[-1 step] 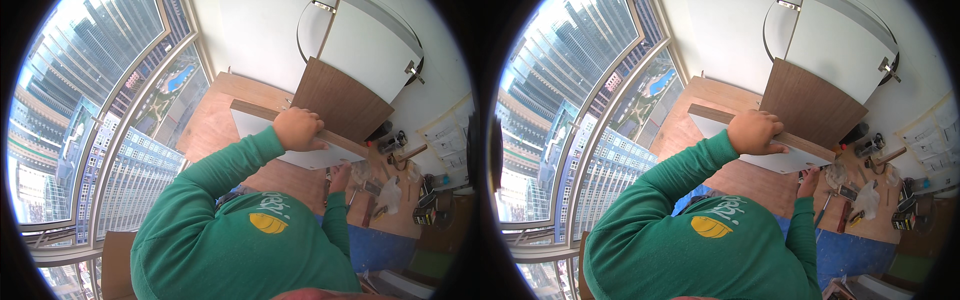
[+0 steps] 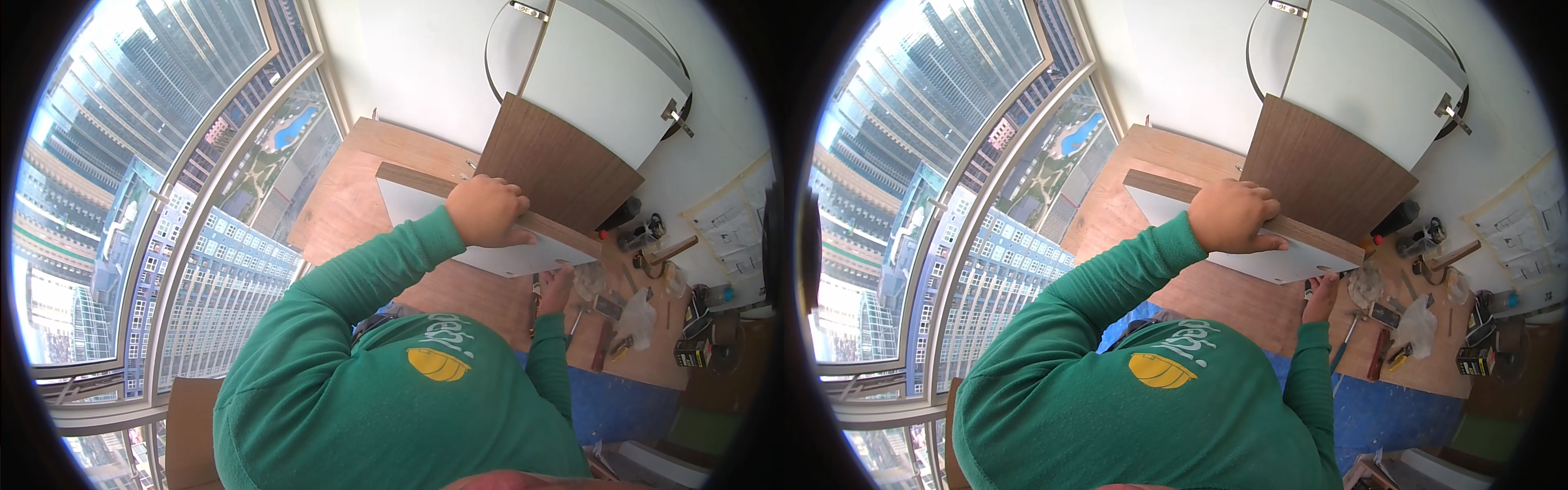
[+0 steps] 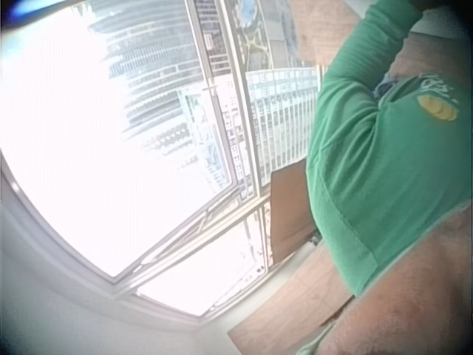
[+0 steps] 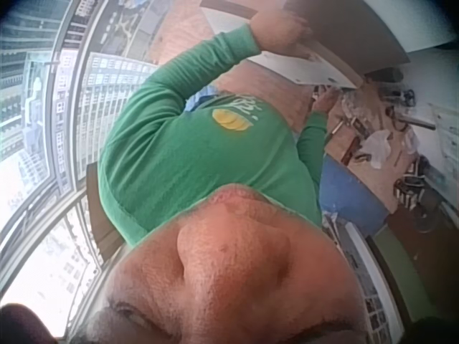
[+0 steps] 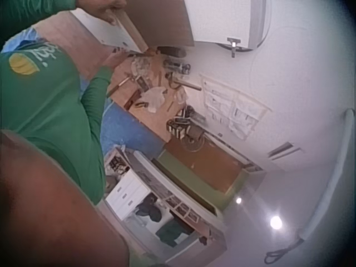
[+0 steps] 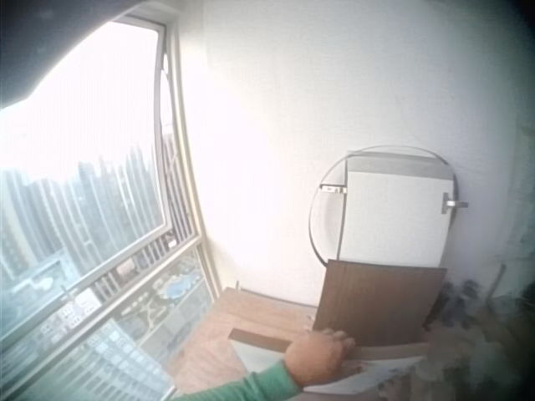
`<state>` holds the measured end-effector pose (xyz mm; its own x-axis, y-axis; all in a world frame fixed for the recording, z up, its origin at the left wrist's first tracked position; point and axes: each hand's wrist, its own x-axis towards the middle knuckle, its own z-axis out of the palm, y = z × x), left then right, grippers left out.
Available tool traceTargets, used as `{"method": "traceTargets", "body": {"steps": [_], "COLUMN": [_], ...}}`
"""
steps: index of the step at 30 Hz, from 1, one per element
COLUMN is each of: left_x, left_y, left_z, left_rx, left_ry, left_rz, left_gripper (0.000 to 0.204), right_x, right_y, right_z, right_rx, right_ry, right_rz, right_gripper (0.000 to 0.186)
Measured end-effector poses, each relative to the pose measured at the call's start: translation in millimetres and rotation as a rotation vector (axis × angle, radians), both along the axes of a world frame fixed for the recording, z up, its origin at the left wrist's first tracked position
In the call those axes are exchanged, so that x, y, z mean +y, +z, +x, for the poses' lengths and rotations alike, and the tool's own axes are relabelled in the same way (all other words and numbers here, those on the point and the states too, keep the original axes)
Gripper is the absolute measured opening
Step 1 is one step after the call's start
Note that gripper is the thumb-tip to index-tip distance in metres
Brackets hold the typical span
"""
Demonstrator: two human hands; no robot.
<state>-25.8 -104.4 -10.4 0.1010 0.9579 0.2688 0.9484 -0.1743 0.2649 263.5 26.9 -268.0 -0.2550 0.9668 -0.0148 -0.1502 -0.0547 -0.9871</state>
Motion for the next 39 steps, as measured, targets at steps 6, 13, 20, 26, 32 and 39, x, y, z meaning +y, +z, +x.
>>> {"method": "traceTargets", "body": {"steps": [6, 13, 20, 26, 32, 39], "left_x": [4.9, 5.8, 6.5, 7.5, 7.8, 6.3], "left_y": [0.0, -0.4, -2.7, -0.7, -0.8, -2.2], "left_z": [-3.1, -2.8, -3.5, -3.3, -3.8, -3.0], "left_rx": [0.021, 0.024, 0.031, 0.032, 0.039, 0.025], "left_ry": [-0.004, 0.001, 0.011, 0.005, -0.002, 0.000], "left_rz": [0.011, 0.008, 0.015, 0.014, 0.024, 0.043], "left_gripper": [0.055, 0.054, 0.054, 0.054, 0.054, 0.054], "right_x": [2.2, 3.1, 2.8, 4.4, 4.9, 3.5], "right_y": [6.3, 5.1, 5.5, 3.2, 1.9, 2.1], "right_z": [-7.6, -8.5, -9.5, -9.1, -9.0, -8.9], "right_rx": [-0.025, -0.022, -0.025, 0.010, -0.022, -0.009], "right_ry": [-0.023, -0.022, -0.012, -0.022, -0.033, -0.025], "right_rz": [0.043, 0.042, 0.035, 0.031, 0.044, 0.048], "right_gripper": [0.069, 0.071, 0.069, 0.069, 0.073, 0.074]}}
